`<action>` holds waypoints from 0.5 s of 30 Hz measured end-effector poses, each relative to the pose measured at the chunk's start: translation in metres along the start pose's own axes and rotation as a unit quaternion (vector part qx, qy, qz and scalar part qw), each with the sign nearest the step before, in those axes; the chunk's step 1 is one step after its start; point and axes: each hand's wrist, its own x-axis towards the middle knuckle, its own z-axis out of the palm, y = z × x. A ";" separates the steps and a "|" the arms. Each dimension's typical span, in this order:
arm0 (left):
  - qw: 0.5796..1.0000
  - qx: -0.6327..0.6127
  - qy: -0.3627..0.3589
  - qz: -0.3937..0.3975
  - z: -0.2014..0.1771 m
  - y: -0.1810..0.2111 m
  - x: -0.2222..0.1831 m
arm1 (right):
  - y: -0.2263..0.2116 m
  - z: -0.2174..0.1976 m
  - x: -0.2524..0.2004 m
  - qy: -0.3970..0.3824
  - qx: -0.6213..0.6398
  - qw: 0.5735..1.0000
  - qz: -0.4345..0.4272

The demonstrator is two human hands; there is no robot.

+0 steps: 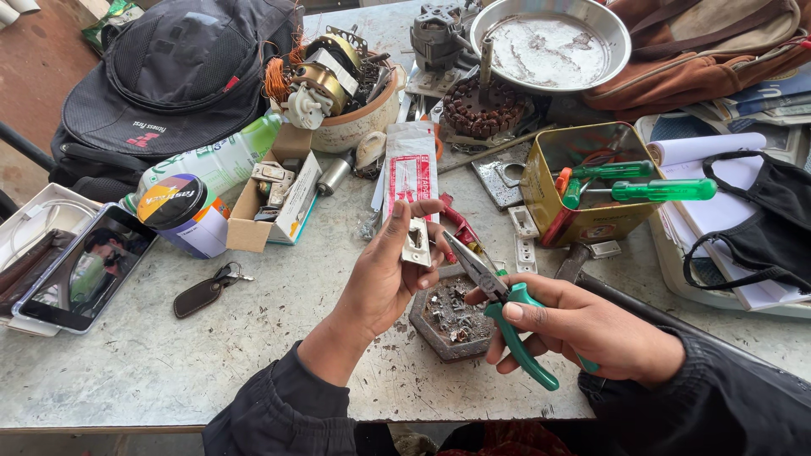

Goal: The person disassembles a small white electrical component using a screwdriver and pliers. They remove internal metal contacts and adjust parts within the housing, then reassemble the component on a cluttered workbench.

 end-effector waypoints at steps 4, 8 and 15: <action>0.997 0.071 -0.008 0.019 0.002 -0.001 0.000 | 0.004 -0.001 -0.002 -0.002 -0.023 1.000 -0.016; 0.987 0.136 -0.058 0.062 0.005 -0.004 -0.004 | 0.007 0.000 -0.001 -0.032 -0.033 0.998 -0.045; 0.965 0.209 -0.098 0.124 0.007 -0.007 -0.007 | 0.009 0.003 0.000 -0.039 -0.090 0.994 -0.045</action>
